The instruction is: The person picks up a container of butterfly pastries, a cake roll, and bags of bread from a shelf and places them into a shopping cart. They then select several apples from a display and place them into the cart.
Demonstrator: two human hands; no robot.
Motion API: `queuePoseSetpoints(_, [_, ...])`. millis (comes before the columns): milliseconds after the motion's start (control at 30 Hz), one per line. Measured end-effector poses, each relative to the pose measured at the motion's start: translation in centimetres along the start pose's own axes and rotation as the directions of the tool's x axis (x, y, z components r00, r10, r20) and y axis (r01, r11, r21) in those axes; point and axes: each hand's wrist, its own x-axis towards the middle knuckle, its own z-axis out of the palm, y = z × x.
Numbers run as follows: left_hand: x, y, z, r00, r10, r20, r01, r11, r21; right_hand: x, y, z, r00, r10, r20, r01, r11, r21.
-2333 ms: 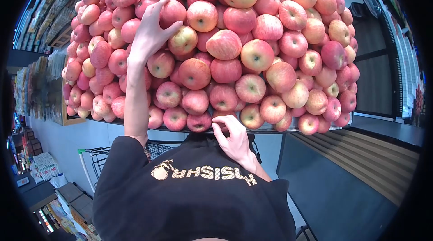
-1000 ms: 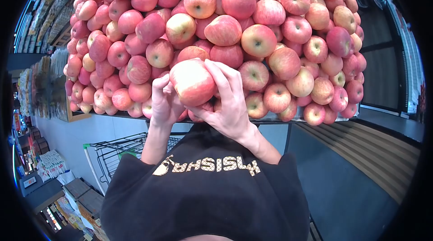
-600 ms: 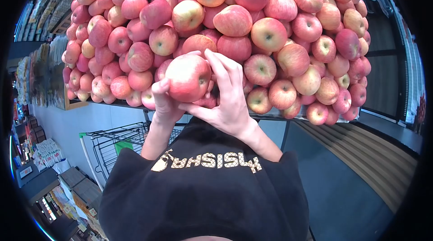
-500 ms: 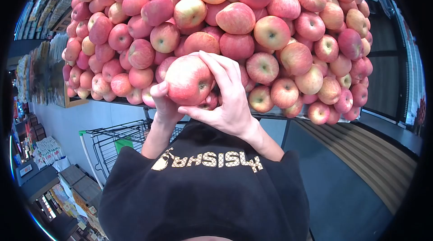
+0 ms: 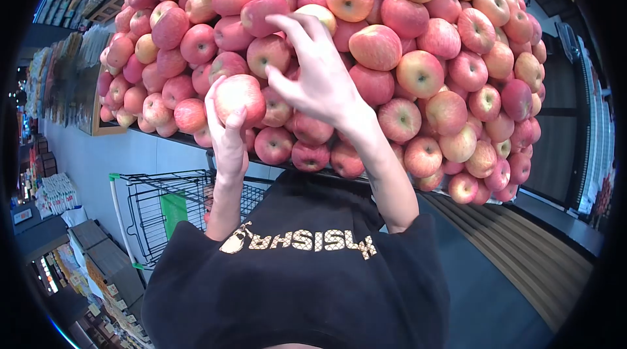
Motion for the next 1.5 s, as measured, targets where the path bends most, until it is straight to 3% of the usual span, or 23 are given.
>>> queuePoseSetpoints(67, [0.2, 0.2, -1.2, 0.997, 0.042, -0.068, -0.036, 0.996, 0.085, 2.6, 1.2, 2.2, 0.997, -0.027, -0.074, -0.002, 0.928, -0.373])
queuePoseSetpoints(267, [0.9, 0.6, -3.1, 0.996, 0.006, -0.089, -0.01, 0.999, -0.044, 6.3, 2.1, 5.3, 0.994, 0.093, -0.055, -0.106, 0.752, -0.651])
queuePoseSetpoints(333, [0.8, 0.6, -3.4, 0.996, 0.014, -0.085, -0.02, 0.997, -0.071, 6.8, 2.8, 5.4, 0.991, 0.127, -0.043, -0.127, 0.796, -0.592])
queuePoseSetpoints(400, [0.8, 1.3, -3.0, 0.985, 0.088, 0.149, -0.021, 0.915, -0.404, 6.6, 3.4, 5.5, 0.994, 0.007, -0.113, -0.064, 0.86, -0.506])
queuePoseSetpoints(433, [1.5, 0.4, -3.3, 0.99, -0.136, 0.039, 0.142, 0.933, -0.33, 6.6, 3.3, 5.5, 0.988, -0.039, -0.148, -0.037, 0.877, -0.479])
queuePoseSetpoints(467, [1.7, 0.0, -3.6, 0.99, -0.141, 0.025, 0.141, 0.931, -0.336, 6.5, 3.1, 5.4, 0.98, -0.081, -0.183, -0.01, 0.893, -0.451])
queuePoseSetpoints(533, [1.9, 0.0, -3.7, 0.946, -0.163, 0.28, 0.315, 0.667, -0.676, 6.4, 2.2, 4.4, 0.981, -0.029, -0.19, -0.045, 0.926, -0.375])
queuePoseSetpoints(600, [2.0, -0.3, -3.6, 0.93, -0.177, 0.323, 0.367, 0.505, -0.781, 5.6, -0.9, 4.0, 0.964, 0.043, -0.263, -0.105, 0.968, -0.228])
queuePoseSetpoints(667, [1.9, -0.1, -3.5, 0.891, -0.144, 0.431, 0.454, 0.334, -0.826, 3.6, -1.2, 3.5, 0.938, -0.002, -0.347, -0.09, 0.964, -0.249])
queuePoseSetpoints(733, [1.9, 0.0, -3.5, 0.841, -0.1, 0.532, 0.538, 0.256, -0.803, 1.2, -1.8, 3.0, 0.889, 0.278, -0.364, -0.216, 0.955, 0.202])
queuePoseSetpoints(800, [1.5, 0.5, -2.9, 0.776, -0.048, 0.629, 0.626, 0.184, -0.758, -1.8, -2.6, 1.7, 0.818, 0.549, -0.174, -0.346, 0.711, 0.613])
queuePoseSetpoints(867, [0.6, 1.7, -1.3, 0.96, -0.133, 0.247, 0.253, 0.788, -0.562, -5.2, -2.9, 1.3, 0.764, 0.645, -0.028, -0.362, 0.464, 0.809])
queuePoseSetpoints(933, [0.2, 3.2, -1.4, 0.977, -0.029, 0.21, 0.069, 0.981, -0.184, -7.7, -3.4, 0.6, 0.759, 0.648, 0.062, -0.372, 0.354, 0.858])
queuePoseSetpoints(967, [-0.2, 2.9, -1.4, 0.978, 0.11, 0.175, -0.105, 0.994, -0.037, -8.7, -3.5, 0.5, 0.756, 0.637, 0.151, -0.38, 0.239, 0.893])
queuePoseSetpoints(1000, [-0.6, 2.5, -1.3, 0.954, 0.25, 0.162, -0.271, 0.956, 0.117, -9.7, -3.3, 0.6, 0.75, 0.643, 0.156, -0.386, 0.234, 0.892])
queuePoseSetpoints(1033, [-0.7, 2.4, -1.0, 0.927, 0.347, 0.144, -0.367, 0.918, 0.151, -10.5, -3.0, 0.9, 0.761, 0.608, 0.225, -0.385, 0.144, 0.912])
queuePoseSetpoints(1067, [-1.0, 3.4, -0.9, 0.91, 0.363, 0.201, -0.402, 0.891, 0.211, -11.2, -3.0, 1.0, 0.771, 0.567, 0.288, -0.383, 0.052, 0.922])
queuePoseSetpoints(1133, [-1.5, 4.2, -1.3, 0.872, 0.374, 0.316, -0.483, 0.758, 0.437, -11.9, -3.7, 1.1, 0.743, 0.595, 0.307, -0.418, 0.055, 0.907])
queuePoseSetpoints(1200, [-1.6, 3.9, -1.1, 0.864, 0.393, 0.314, -0.498, 0.757, 0.423, -12.6, -3.9, 1.3, 0.711, 0.59, 0.384, -0.418, -0.084, 0.904])
queuePoseSetpoints(1300, [-1.7, 3.8, -0.6, 0.857, 0.395, 0.331, -0.504, 0.779, 0.373, -13.1, -4.0, 1.2, 0.691, 0.6, 0.403, -0.442, -0.09, 0.892])
queuePoseSetpoints(1400, [-2.0, 3.3, -0.2, 0.867, 0.432, 0.247, -0.477, 0.863, 0.167, -13.3, -3.9, 1.1, 0.682, 0.61, 0.402, -0.443, -0.092, 0.892])
queuePoseSetpoints(1433, [-2.3, 2.9, -0.5, 0.934, 0.281, 0.221, -0.27, 0.959, -0.081, -13.4, -3.9, 1.0, 0.674, 0.617, 0.405, -0.444, -0.099, 0.891])
queuePoseSetpoints(1500, [-3.0, 3.6, -0.1, 0.967, -0.113, 0.228, 0.216, 0.837, -0.502, -13.8, -3.5, 0.8, 0.691, 0.592, 0.415, -0.434, -0.119, 0.893])
